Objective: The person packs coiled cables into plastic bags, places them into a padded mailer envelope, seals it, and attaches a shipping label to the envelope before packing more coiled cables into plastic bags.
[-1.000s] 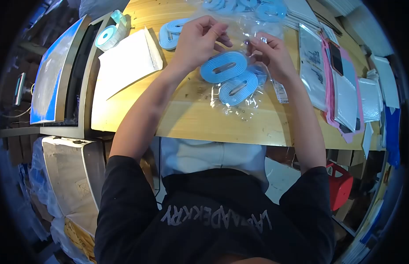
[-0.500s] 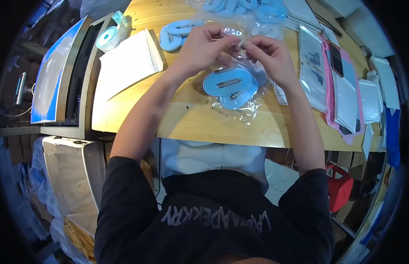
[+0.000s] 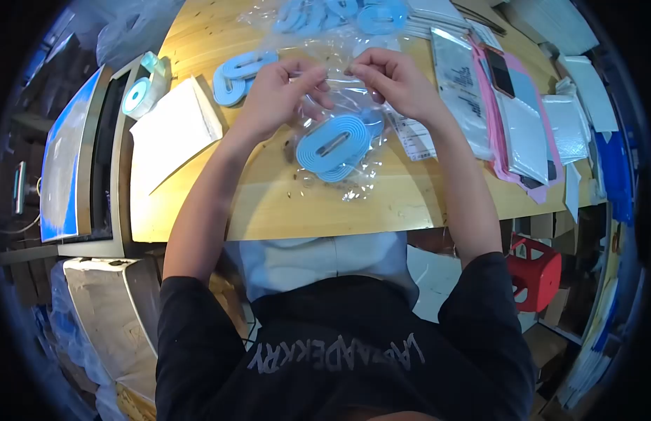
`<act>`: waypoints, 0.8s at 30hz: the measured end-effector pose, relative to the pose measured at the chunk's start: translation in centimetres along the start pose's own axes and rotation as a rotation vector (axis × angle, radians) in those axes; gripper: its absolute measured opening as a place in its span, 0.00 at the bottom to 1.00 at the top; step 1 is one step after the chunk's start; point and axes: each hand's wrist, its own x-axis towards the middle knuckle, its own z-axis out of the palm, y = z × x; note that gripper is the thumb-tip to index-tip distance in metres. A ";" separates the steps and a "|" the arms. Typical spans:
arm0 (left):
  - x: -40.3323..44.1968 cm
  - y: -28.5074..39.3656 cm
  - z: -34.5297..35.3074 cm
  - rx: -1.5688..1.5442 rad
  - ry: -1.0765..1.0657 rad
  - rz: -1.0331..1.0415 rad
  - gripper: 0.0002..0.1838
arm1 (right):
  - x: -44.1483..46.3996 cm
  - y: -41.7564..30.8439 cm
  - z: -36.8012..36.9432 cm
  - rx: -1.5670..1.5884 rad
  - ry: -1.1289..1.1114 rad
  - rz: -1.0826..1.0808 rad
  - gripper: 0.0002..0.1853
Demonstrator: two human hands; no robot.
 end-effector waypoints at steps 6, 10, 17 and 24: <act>-1.0 -0.3 0.8 0.431 -0.119 0.018 0.23 | -0.1 1.4 -6.1 -0.051 0.334 -0.047 0.15; -0.9 -2.3 2.0 0.692 -0.203 0.269 0.34 | -1.3 8.4 -12.9 -1.129 0.886 0.167 0.25; -0.4 -2.2 1.1 0.731 -0.281 0.155 0.36 | -2.3 12.8 -17.1 -0.929 0.610 0.611 0.23; -0.1 -1.7 -0.5 0.651 -0.163 0.151 0.28 | -2.8 13.1 -16.7 -1.117 0.754 0.476 0.16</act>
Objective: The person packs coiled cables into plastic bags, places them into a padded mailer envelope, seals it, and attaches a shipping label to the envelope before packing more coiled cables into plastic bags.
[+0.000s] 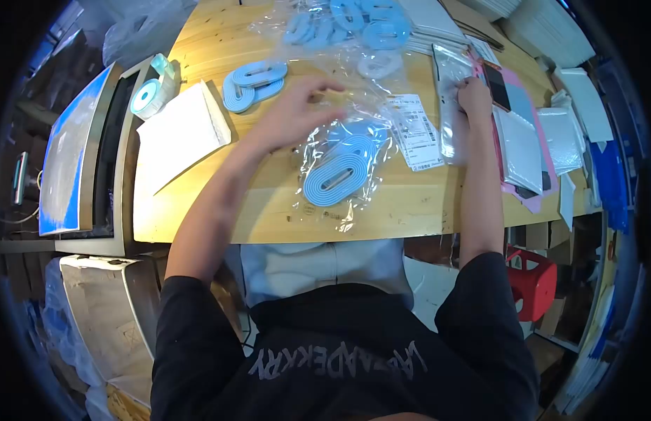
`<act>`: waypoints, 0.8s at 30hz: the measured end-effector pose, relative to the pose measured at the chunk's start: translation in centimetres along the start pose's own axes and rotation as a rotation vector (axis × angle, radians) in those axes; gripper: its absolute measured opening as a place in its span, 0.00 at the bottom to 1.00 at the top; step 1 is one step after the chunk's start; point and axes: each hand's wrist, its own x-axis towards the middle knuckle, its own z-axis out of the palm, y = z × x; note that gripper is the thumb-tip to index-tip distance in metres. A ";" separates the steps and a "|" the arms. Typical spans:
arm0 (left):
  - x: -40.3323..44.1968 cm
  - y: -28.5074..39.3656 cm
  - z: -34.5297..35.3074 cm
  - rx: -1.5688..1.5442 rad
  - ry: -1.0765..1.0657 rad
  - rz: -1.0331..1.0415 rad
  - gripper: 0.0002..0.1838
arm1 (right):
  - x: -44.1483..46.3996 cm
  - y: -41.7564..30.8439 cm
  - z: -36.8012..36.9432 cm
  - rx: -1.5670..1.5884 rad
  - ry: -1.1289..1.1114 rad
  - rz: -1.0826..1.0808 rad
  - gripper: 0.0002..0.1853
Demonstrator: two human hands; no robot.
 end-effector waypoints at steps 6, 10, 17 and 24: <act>0.8 -4.4 -6.2 0.284 0.636 0.069 0.25 | -1.1 -1.5 -1.7 0.067 0.223 0.022 0.13; -0.2 -8.2 -7.5 0.801 0.712 0.075 0.28 | -2.5 -6.0 -7.0 0.831 0.364 -0.214 0.11; -0.4 -6.5 -7.8 0.636 0.596 -0.015 0.32 | -12.1 -16.5 -10.0 1.025 -0.865 -0.751 0.27; 0.9 -2.5 -5.1 0.368 0.873 0.333 0.31 | -13.8 -18.9 -9.6 1.103 -1.007 -0.349 0.23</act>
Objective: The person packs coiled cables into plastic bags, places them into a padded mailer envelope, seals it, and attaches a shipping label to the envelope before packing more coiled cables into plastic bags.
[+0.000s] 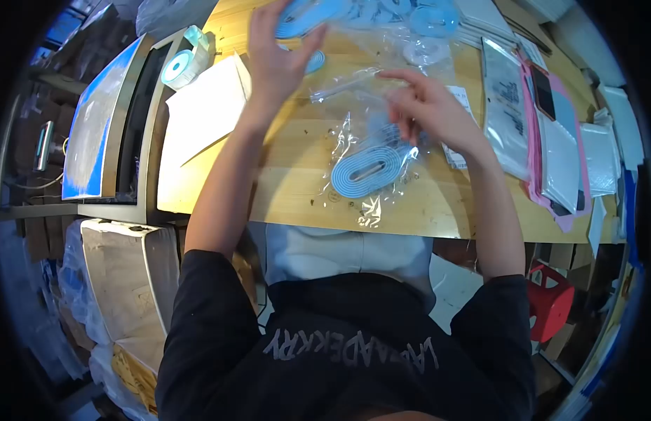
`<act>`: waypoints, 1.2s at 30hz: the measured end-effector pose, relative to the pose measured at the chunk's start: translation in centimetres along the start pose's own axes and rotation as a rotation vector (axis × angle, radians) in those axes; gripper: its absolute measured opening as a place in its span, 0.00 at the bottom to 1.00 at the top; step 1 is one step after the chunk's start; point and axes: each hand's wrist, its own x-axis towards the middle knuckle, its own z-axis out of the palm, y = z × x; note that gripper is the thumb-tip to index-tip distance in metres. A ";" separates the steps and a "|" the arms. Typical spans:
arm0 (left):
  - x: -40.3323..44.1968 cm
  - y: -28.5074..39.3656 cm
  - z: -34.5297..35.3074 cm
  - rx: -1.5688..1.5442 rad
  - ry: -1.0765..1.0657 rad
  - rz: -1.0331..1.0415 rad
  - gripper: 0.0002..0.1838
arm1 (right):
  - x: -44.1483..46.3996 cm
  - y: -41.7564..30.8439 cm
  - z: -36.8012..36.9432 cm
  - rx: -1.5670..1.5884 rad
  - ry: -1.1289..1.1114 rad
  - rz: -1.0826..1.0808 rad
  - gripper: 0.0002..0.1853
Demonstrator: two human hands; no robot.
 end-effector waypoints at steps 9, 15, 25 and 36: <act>-2.3 4.4 0.9 -0.277 -0.494 -0.093 0.34 | 2.4 4.2 -3.4 0.371 0.227 -0.166 0.15; -0.5 1.8 -1.0 -0.273 -1.042 -0.486 0.17 | 2.3 4.3 -4.9 0.359 0.363 -0.287 0.11; -1.4 4.5 0.3 -0.462 -0.937 -0.354 0.07 | 1.8 4.5 -6.3 0.628 0.151 -0.429 0.14; -1.8 4.8 0.9 -0.250 -0.961 -0.345 0.09 | 1.0 2.9 -3.6 0.408 0.016 -0.283 0.16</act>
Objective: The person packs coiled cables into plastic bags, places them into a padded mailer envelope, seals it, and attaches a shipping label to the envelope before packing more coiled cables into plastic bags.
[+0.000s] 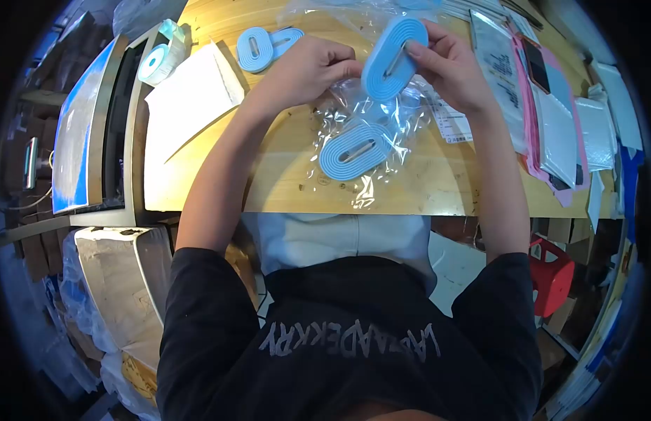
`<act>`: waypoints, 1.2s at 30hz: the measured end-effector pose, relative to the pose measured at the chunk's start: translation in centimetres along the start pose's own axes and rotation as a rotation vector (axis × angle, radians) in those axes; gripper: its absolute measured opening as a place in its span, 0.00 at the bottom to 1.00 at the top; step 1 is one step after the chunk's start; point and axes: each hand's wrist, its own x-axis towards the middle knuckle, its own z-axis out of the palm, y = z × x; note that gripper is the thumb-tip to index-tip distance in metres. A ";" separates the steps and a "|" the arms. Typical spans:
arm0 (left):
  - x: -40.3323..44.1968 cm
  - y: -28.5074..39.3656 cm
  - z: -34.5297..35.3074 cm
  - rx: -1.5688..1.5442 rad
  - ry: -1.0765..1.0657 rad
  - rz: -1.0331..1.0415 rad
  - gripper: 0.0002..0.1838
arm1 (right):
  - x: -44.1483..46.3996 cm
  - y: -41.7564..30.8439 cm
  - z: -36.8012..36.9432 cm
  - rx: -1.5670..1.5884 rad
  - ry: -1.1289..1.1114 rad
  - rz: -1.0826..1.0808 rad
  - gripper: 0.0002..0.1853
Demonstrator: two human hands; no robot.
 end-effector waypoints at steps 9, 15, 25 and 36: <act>-0.1 0.6 0.0 -0.657 0.009 -0.070 0.10 | 1.1 1.5 -1.8 0.044 0.228 -0.136 0.13; 0.0 0.4 0.0 -0.461 -0.091 -0.179 0.11 | 0.8 0.9 -1.8 0.023 0.304 -0.250 0.14; -0.1 1.0 1.1 -0.538 -0.034 -0.113 0.12 | 0.9 1.4 -1.2 -0.153 0.241 -0.205 0.14; -0.2 1.0 0.8 -0.581 -0.102 -0.093 0.16 | 1.0 1.6 -1.4 -0.019 0.334 -0.149 0.12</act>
